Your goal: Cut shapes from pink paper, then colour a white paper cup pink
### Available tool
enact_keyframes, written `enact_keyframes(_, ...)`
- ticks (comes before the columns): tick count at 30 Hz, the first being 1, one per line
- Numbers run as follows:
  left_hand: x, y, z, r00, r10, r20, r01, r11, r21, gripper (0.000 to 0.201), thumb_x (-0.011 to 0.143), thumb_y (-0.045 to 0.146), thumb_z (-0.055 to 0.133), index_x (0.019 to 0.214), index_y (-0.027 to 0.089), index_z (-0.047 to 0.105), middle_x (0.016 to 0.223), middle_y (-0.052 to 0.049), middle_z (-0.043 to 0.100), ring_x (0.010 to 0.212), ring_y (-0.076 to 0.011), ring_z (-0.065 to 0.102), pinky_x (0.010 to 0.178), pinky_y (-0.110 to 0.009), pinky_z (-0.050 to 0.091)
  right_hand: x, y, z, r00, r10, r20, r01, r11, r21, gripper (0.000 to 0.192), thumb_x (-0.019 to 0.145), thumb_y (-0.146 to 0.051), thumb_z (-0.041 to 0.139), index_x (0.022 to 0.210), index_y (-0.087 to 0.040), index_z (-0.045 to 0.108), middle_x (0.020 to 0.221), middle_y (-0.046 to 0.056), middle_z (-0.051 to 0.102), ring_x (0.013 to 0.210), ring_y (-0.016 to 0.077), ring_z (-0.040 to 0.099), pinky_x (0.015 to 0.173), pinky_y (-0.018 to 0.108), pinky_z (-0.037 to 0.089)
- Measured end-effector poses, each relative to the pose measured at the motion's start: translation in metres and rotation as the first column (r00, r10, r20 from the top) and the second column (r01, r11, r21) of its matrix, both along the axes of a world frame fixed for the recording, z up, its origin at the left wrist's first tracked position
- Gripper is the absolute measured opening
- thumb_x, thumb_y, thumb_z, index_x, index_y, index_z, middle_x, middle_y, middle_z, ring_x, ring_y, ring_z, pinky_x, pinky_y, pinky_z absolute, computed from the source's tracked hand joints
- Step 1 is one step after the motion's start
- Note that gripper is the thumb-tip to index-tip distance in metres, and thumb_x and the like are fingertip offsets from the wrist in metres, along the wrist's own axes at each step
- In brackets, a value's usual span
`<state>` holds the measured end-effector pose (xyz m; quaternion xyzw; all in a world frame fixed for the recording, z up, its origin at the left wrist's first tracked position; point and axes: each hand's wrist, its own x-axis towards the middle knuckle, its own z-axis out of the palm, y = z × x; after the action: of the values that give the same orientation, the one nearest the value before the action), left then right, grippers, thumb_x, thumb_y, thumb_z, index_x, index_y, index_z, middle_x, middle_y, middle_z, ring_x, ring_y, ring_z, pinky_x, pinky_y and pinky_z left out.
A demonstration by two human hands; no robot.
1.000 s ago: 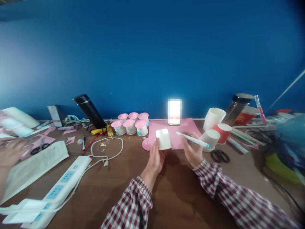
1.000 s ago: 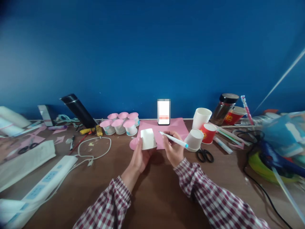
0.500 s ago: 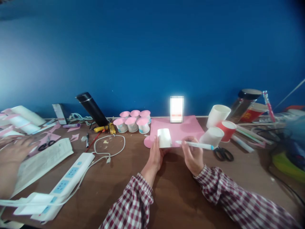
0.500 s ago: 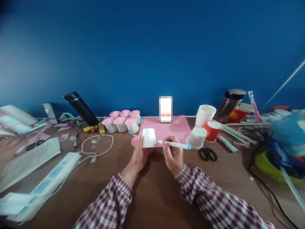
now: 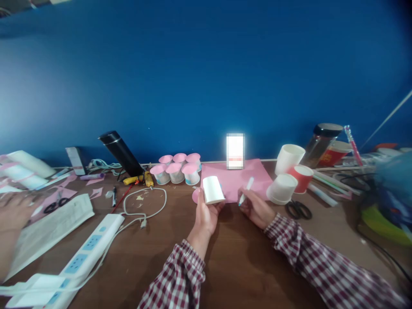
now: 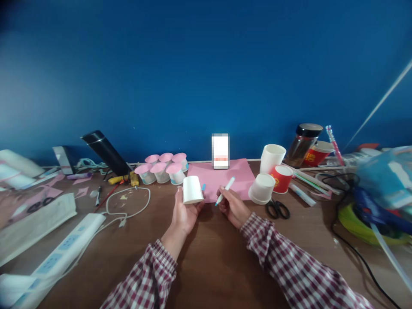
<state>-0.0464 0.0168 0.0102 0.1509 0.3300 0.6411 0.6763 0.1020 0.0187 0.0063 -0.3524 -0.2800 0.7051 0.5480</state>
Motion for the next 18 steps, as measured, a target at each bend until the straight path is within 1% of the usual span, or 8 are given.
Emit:
enact_keyframes(2,0.0003,0.0003,-0.0011,1.0,0.008,-0.001,-0.008,1.0,-0.01,0.045,0.083,0.051,0.047,0.114,0.019,0.056,0.099,-0.01,0.066,0.077,-0.0192,0.064,0.061,-0.031,0.053,0.0067,0.0051,0.0001,0.991,0.065,-0.113,-0.073,0.995,-0.069,0.023,0.07,-0.035,0.073,0.072,-0.016,0.06,0.052,-0.006,0.046,0.045,0.0046,0.04,0.039,0.015,0.029)
enact_keyframes(5,0.0006,0.0011,-0.0017,1.0,0.009,0.002,-0.009,1.0,-0.004,0.043,0.084,0.049,0.047,0.112,0.018,0.056,0.099,-0.011,0.065,0.076,-0.019,0.063,0.06,-0.03,0.053,0.0112,0.01,-0.0008,0.973,0.093,-0.21,-0.12,0.986,-0.12,0.019,0.073,-0.031,0.071,0.077,-0.016,0.061,0.055,-0.005,0.05,0.049,0.0055,0.046,0.043,0.015,0.036)
enact_keyframes(10,0.0006,0.003,-0.0022,1.0,-0.006,-0.008,0.006,1.0,-0.009,0.044,0.084,0.049,0.047,0.112,0.016,0.057,0.1,-0.011,0.065,0.077,-0.0189,0.062,0.06,-0.029,0.053,0.009,0.0105,-0.0028,0.98,0.079,-0.18,-0.103,0.986,-0.128,0.017,0.075,-0.029,0.07,0.077,-0.015,0.061,0.058,-0.003,0.054,0.051,0.0054,0.049,0.045,0.014,0.04)
enact_keyframes(18,0.0005,0.0028,-0.0047,1.0,-0.011,-0.019,0.011,1.0,-0.009,0.046,0.083,0.049,0.048,0.112,0.015,0.058,0.105,-0.013,0.063,0.08,-0.02,0.062,0.059,-0.029,0.052,0.009,0.0114,-0.0049,0.984,0.068,-0.166,-0.091,0.986,-0.139,0.015,0.079,-0.028,0.067,0.079,-0.014,0.062,0.061,-0.001,0.056,0.051,0.0056,0.05,0.045,0.014,0.043)
